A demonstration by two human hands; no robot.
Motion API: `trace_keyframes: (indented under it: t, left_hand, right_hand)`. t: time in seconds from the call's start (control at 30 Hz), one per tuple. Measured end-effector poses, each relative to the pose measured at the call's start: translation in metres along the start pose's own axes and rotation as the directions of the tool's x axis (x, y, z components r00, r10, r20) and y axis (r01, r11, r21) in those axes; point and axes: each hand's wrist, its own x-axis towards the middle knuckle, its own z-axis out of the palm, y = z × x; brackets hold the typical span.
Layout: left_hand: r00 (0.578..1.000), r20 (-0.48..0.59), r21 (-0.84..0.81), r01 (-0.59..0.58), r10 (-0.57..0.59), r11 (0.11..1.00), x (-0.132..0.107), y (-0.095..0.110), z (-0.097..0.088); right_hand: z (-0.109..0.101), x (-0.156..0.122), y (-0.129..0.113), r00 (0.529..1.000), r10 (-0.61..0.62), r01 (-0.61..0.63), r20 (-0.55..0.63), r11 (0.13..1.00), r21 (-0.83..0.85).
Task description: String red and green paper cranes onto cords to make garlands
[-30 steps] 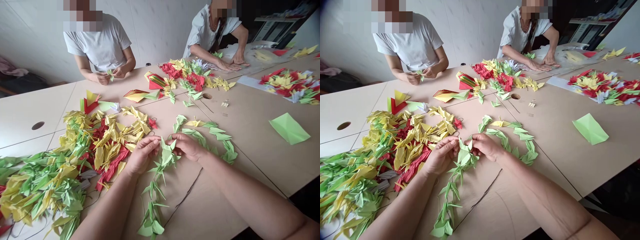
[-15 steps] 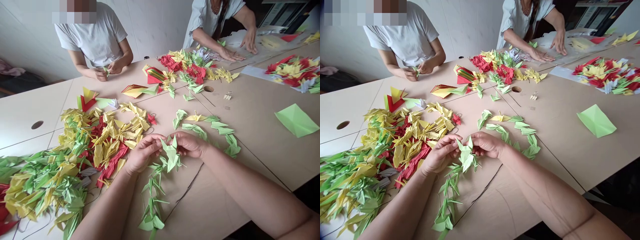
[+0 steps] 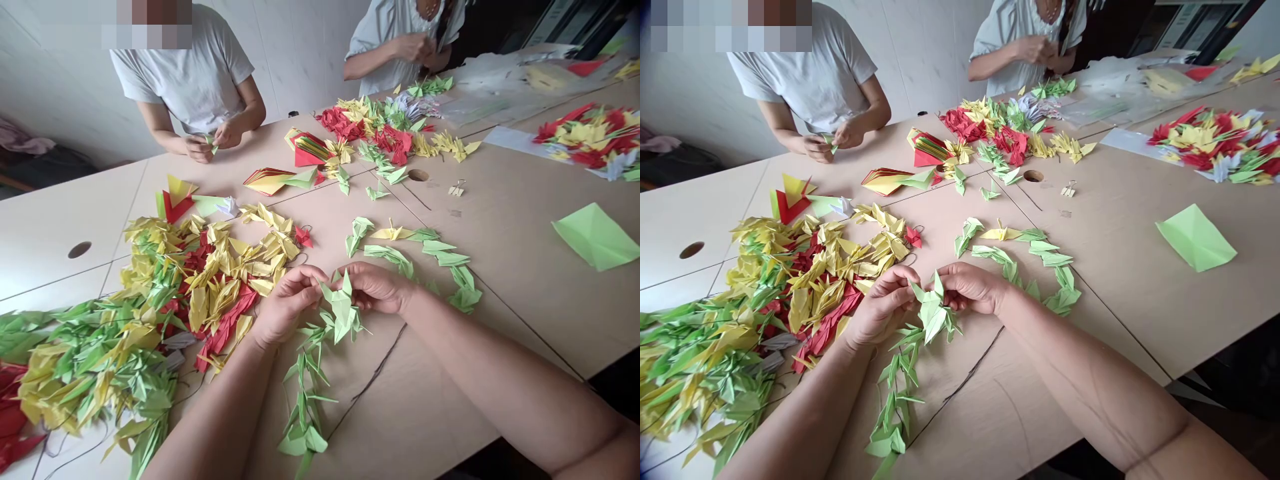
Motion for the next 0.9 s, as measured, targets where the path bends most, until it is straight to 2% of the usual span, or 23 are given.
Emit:
trace_keyframes:
  t: [0.23,0.5,0.9]
  left_hand:
    - [0.994,-0.082,-0.012,-0.076,0.075,0.997,0.0009,-0.0024,0.0013]
    - [0.986,-0.138,-0.026,-0.101,0.097,0.995,0.0025,-0.0002,0.0052]
    - [0.992,-0.095,-0.106,-0.094,0.084,0.990,0.0041,0.0019,0.0040]
  right_hand:
    - [0.0002,0.0005,0.0013,1.000,-0.021,0.021,0.017,1.000,-0.010]
    - [0.0005,0.0011,0.0029,0.998,-0.062,0.062,0.008,0.998,0.030]
    - [0.0023,0.0002,0.0025,0.996,-0.074,0.076,-0.046,0.996,0.053]
